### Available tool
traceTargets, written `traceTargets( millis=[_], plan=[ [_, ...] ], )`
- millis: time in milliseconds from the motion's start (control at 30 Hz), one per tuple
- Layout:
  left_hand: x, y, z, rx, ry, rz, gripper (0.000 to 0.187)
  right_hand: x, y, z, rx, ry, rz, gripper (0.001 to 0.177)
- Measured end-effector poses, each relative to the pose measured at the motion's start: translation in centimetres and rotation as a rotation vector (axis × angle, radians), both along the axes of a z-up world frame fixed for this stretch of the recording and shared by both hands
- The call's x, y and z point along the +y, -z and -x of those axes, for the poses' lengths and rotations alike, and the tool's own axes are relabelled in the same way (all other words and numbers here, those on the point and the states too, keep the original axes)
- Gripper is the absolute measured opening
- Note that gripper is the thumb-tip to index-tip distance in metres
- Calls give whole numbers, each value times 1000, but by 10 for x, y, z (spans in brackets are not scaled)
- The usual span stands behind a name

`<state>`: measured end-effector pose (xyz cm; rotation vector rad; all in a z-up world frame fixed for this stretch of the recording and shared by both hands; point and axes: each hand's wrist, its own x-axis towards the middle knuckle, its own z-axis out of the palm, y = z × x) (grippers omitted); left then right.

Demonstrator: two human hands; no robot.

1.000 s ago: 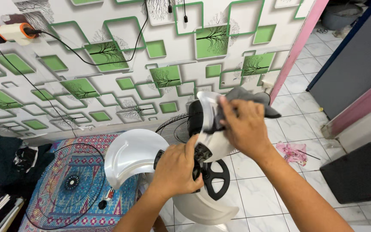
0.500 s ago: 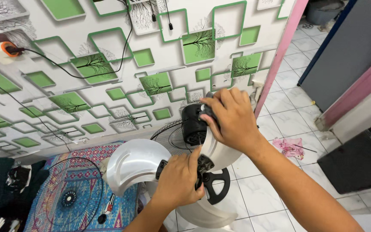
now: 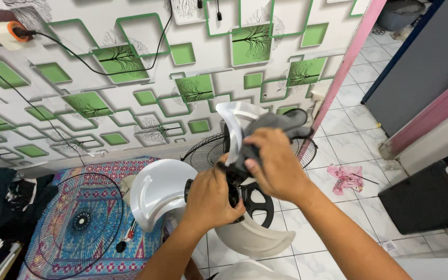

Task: The person wipes a white fan blade with a cloth, then switches to a blue fan blade and wipes it. They attach the blue blade to the fan motor, secure it with a nut, and then attach the front fan cage. The person uses a cloth to wipe the blade and hands to assemble the components.

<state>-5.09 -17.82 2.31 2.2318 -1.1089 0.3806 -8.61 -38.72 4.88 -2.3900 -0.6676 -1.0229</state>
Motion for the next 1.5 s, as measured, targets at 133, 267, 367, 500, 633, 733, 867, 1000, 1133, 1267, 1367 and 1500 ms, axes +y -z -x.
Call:
traceTargets(
  millis=[133,267,367,500,633,733,867,1000,1133,1267,1367,1500],
  plan=[
    [2,1,9,46,9,-43,100,-5,6,-11,-32,192,68,44],
    [6,6,17,27,-7,-3,100,-4,18,-5,-43,143,64,47],
    [12,12,21,33,-25,-11,101,-3,26,-2,-40,37,137,47],
    [23,18,23,117,-97,-64,105,-20,25,-7,-26,196,-63,36],
    [35,23,27,156,-285,128,106,-35,32,9,30,203,-332,25],
    [43,28,19,388,-530,274,114,-37,41,27,59,298,-450,16],
    [54,42,7,336,-516,635,110,-17,68,35,382,282,-708,33],
    [51,60,11,586,-362,812,107,2,100,24,564,149,-871,28],
    [52,68,21,619,-249,778,107,-11,106,13,599,15,-1139,33],
    [67,56,38,602,-522,270,109,-31,98,10,565,6,-1055,31],
    [72,38,48,247,-534,12,113,-42,89,4,601,62,-924,32],
    [65,24,47,-85,-225,-93,113,-37,82,-6,653,30,-768,31]
  ],
)
